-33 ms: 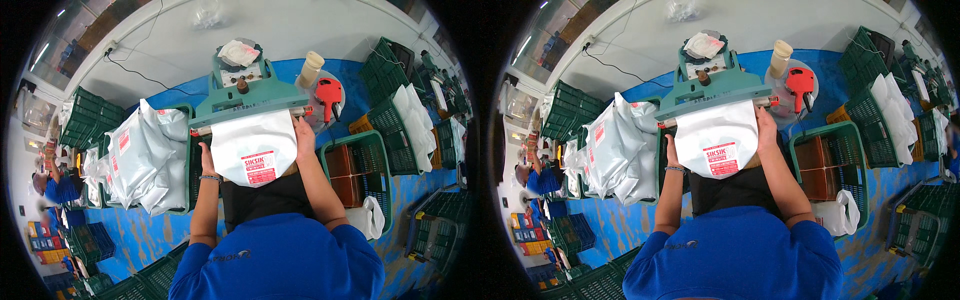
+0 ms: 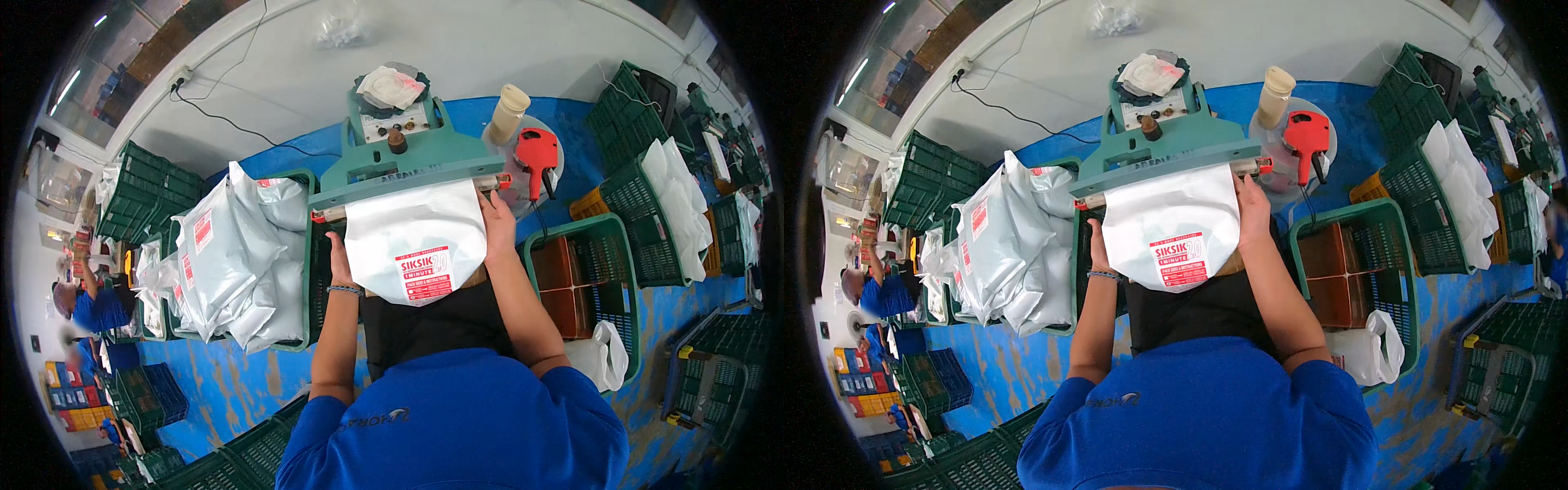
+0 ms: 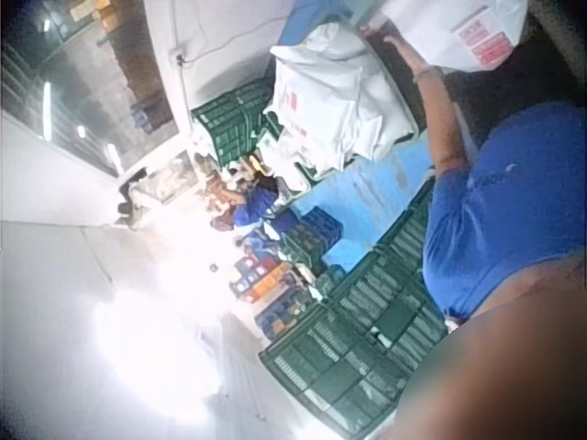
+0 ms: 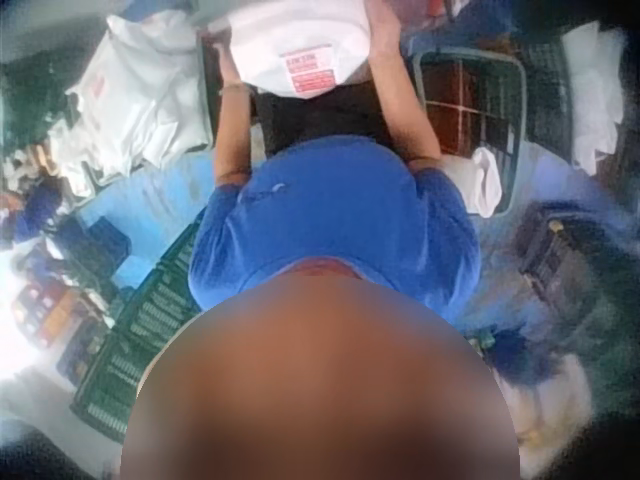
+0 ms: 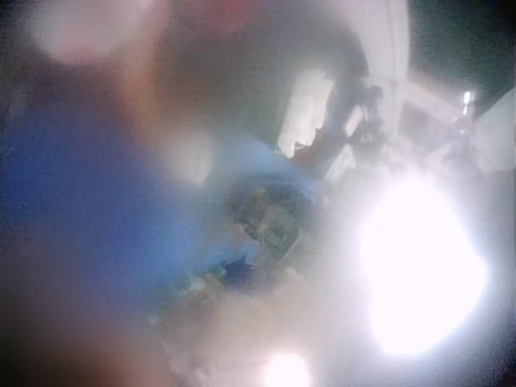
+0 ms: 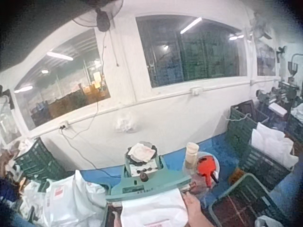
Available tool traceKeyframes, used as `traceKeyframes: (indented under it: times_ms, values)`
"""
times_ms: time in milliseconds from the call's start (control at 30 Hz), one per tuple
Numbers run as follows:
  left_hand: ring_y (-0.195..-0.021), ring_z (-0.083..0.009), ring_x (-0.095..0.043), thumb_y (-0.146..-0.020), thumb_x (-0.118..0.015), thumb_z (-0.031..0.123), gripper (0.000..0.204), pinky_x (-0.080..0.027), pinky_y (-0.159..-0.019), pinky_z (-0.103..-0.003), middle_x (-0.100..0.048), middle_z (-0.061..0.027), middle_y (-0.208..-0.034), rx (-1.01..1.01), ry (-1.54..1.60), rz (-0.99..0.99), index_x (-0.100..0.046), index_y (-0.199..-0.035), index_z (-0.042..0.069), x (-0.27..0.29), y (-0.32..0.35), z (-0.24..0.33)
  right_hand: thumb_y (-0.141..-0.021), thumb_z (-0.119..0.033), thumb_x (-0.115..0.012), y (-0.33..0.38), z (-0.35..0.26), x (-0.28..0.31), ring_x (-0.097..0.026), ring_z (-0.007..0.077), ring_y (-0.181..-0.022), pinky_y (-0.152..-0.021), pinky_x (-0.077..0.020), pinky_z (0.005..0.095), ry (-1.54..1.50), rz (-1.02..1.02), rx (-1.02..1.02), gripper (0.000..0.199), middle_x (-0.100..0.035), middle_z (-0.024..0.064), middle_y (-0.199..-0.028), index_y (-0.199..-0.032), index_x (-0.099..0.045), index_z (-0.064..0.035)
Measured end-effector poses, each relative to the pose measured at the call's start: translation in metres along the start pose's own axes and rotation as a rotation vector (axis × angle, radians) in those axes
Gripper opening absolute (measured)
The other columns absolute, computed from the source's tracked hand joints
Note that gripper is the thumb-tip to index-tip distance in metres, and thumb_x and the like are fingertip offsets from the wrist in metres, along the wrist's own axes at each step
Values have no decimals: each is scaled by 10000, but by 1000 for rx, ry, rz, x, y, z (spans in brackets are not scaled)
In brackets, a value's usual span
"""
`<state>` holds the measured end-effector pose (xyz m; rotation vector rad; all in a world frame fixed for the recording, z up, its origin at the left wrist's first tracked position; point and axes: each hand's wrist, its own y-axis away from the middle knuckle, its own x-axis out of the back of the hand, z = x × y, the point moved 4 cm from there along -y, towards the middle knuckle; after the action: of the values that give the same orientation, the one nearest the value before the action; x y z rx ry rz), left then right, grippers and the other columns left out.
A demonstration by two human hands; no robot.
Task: The person repeatedly places white pouches into a heat-sealing machine, presses the lever to seal them, and then places the sealed pouches into a green basket. The process is repeated continuously throughout the clip.
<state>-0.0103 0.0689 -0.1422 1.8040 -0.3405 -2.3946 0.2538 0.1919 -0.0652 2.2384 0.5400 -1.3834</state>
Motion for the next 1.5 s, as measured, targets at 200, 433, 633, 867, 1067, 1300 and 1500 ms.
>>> traceKeyframes:
  times_ms: [200, 433, 633, 867, 1067, 1300, 1500]
  values:
    - [-1194, -340, -496, -872, -343, 686, 791, -406, -997, -476, -473, -155, -1357, -7, -8, -290, -401, -1377, 80, 5, -17, -4, -873, -647, -415, -7, 11, 19, -503, 333, -1185, -996, -405, 421, -8, 211, -230, 825, -485, 203, -1323, -1349, -393, 27]
    - [-1258, -363, -427, -852, -292, 732, 892, -342, -1052, -477, -408, -184, -1405, -72, 16, -284, -336, -1409, 35, -11, -22, -4, -813, -755, -376, -24, 21, -2, -497, 346, -1190, -1006, -404, 438, 25, -57, -173, 936, -448, 204, -1360, -1371, -376, -4]
    - [-1290, -372, -384, -813, -263, 782, 982, -309, -1069, -496, -370, -189, -1431, -3, 214, -254, -300, -1420, 11, -21, -15, 1, -763, -811, -366, -25, 23, -13, -462, 364, -1221, -1031, -370, 464, -169, -67, -264, 1013, -423, 210, -1380, -1386, -358, -12]
    - [-1275, -321, -410, -784, -370, 774, 992, -335, -1059, -437, -403, -180, -1408, -230, 107, -269, -361, -1379, -20, -50, -7, 11, -826, -676, -451, -24, 22, -10, -492, 343, -1193, -1006, -400, 457, -196, -208, -212, 860, -459, 205, -1344, -1366, -385, -10]
    - [-1074, -215, -559, -880, -611, 398, 577, -430, -942, -346, -583, -105, -1193, -152, -708, 265, -492, -1266, -14, -73, 41, -4, -751, -34, -657, 16, 2, 15, -584, 293, -1088, -945, -452, 388, 378, -17, -260, 565, -590, 173, -1188, -1280, -472, 44]
    - [-808, -84, -545, -905, -618, 299, 361, -437, -696, -265, -639, -54, -870, -572, -1396, 276, -614, -1008, -46, -136, 115, -14, -731, 49, -663, 63, -25, -19, -555, 261, -1140, -985, -415, 380, 266, -368, -53, 584, -588, 137, -1224, -1288, -500, -9]
    - [-897, -235, -549, -890, -499, 390, 434, -393, -817, -385, -601, -145, -1005, -1180, -1692, 690, -553, -1118, 25, -130, 197, 86, -903, -168, -578, 90, -66, -33, -530, 210, -1162, -963, -428, 350, 443, -329, -8, 539, -518, 145, -1313, -1384, -380, -29]
